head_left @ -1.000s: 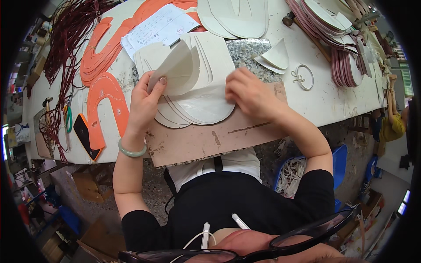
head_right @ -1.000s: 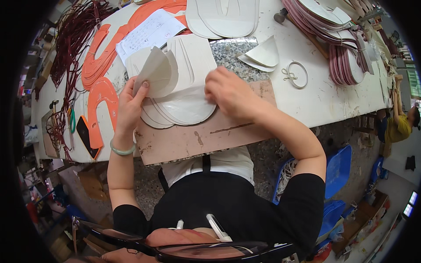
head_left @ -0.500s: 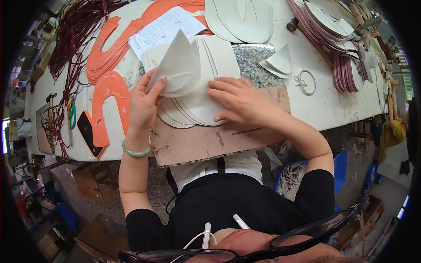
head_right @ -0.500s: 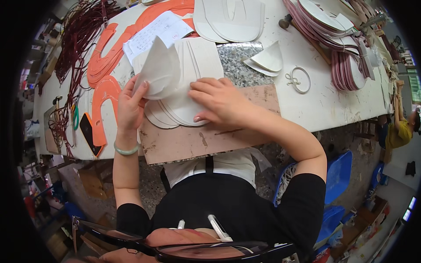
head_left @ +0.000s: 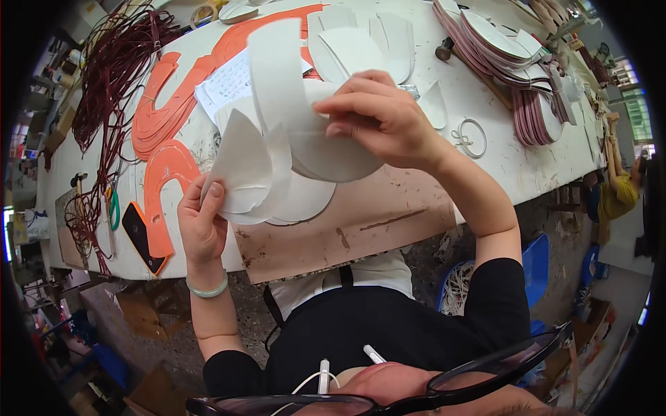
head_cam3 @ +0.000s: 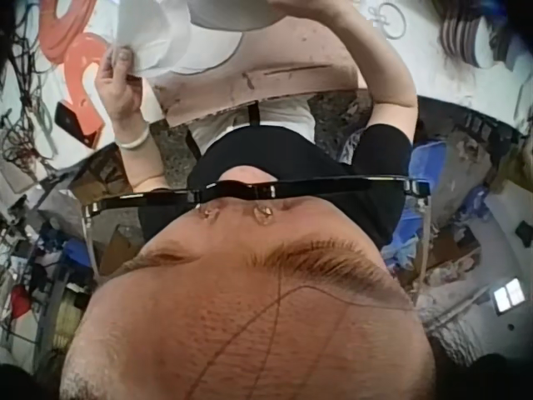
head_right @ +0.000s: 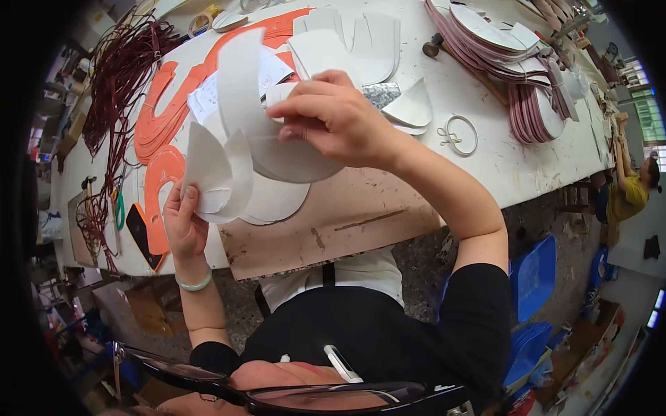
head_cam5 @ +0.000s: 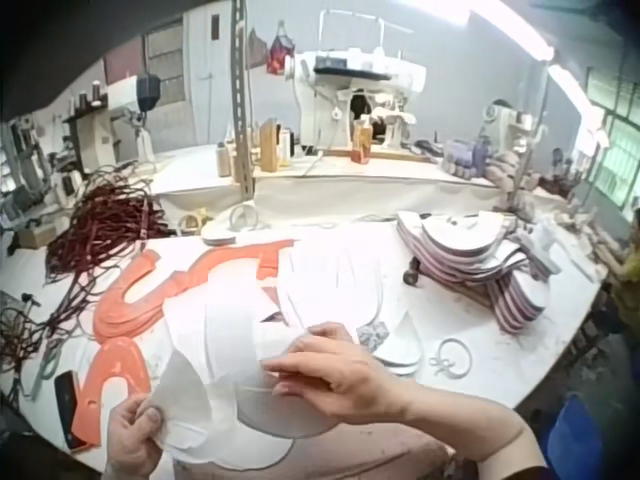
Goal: The person adheres reinforcement patches onto U-shaped shoe pieces by hand, stacks the pieces together, secures them with a rubber band, and applies tape around them.
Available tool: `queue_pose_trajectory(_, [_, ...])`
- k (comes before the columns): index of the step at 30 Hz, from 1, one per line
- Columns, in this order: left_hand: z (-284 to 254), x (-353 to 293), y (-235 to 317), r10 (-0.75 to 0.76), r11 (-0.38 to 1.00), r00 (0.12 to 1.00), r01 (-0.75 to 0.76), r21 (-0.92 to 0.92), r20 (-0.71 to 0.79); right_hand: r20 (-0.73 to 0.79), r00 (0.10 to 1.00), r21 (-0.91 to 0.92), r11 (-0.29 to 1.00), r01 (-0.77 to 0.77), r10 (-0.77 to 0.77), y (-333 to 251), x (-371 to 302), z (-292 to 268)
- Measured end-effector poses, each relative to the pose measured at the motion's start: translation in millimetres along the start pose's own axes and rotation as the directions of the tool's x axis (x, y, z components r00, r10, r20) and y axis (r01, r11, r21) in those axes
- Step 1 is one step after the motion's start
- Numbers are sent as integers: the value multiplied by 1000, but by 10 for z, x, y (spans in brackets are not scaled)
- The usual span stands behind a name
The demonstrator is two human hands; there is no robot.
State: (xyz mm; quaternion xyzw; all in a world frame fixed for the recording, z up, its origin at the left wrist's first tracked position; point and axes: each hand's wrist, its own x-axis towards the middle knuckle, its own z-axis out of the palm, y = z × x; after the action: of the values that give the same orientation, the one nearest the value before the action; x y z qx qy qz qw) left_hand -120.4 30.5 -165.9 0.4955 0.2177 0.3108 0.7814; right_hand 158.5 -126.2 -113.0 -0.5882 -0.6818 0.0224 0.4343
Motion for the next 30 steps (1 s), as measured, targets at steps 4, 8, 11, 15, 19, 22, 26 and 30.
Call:
queue_pose_trajectory(4, [-171,44,98,155,979,973,-128,-159,170,271,958,149,979,-142,98,-35,-174,204])
queue_pose_trajectory(8, [-175,60,191,303,892,902,-155,-424,309,204,972,-155,984,-84,115,21,-512,689])
queue_pose_trajectory(11, [-220,-17,160,297,874,912,-139,-466,283,114,992,-210,977,-24,49,-25,-511,678])
queue_pose_trajectory(15, [-128,-120,108,178,947,958,-104,-305,226,97,992,-41,996,-82,85,-181,-285,275])
queue_pose_trajectory(19, [216,-253,12,-93,989,960,120,-87,264,-218,973,-27,996,-83,75,58,130,-320])
queue_pose_trajectory(22, [819,-162,-47,-408,898,835,292,330,370,-154,957,-137,954,-268,247,676,379,-658])
queue_pose_trajectory(26, [1582,158,-517,-359,879,789,105,466,498,-153,942,-333,882,-333,298,1379,119,-658])
queue_pose_trajectory(30, [1806,369,-932,-121,779,785,-304,548,608,-115,903,-221,876,-429,414,826,-158,-887])
